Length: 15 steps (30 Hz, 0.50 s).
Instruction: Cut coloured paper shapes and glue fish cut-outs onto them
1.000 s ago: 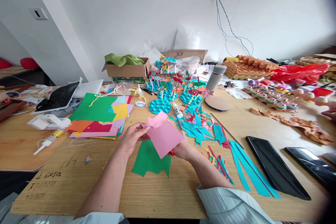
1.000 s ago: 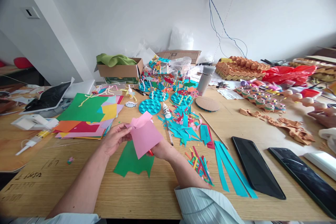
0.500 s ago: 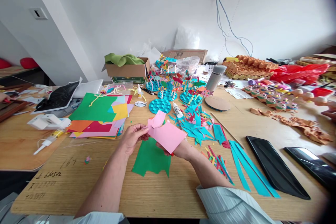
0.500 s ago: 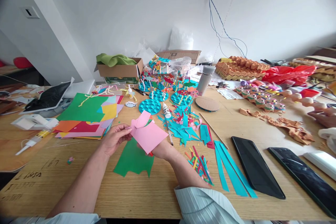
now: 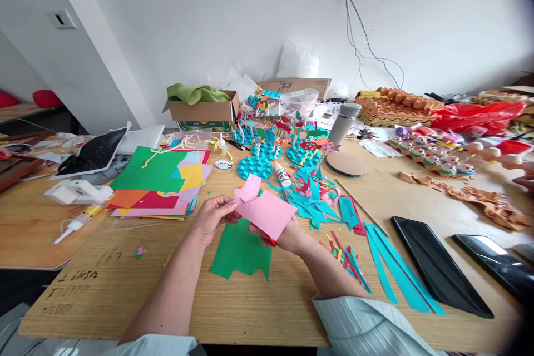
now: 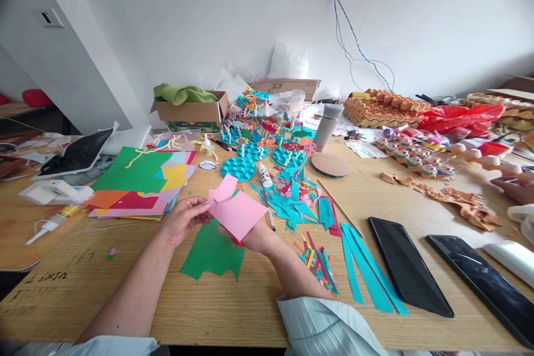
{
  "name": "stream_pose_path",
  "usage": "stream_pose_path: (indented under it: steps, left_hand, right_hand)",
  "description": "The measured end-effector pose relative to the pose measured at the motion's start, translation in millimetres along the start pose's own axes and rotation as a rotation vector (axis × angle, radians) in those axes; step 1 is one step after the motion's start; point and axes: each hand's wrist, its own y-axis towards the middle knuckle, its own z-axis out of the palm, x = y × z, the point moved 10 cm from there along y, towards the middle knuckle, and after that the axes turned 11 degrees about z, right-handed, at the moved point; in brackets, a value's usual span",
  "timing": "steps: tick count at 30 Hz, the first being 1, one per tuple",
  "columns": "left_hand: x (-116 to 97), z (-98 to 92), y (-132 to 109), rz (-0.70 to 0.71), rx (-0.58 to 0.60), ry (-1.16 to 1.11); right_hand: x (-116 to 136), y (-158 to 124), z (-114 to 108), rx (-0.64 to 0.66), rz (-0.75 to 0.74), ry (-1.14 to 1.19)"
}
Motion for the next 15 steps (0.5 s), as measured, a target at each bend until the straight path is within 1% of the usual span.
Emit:
stream_pose_path:
  steps: [4,10,15]
  left_hand:
    - [0.3,0.7,0.2,-0.002,0.011,0.002]
    - [2.2,4.1,0.1,-0.014,0.033,0.012]
    - [1.7,5.4,-1.4,-0.016,0.037,0.009]
  right_hand:
    - [1.0,-0.1,-1.0,-0.008,0.009,0.005]
    - [-0.7,1.3,3.5,0.042,0.044,0.093]
    - [-0.5,0.5,2.4,0.033,0.047,0.088]
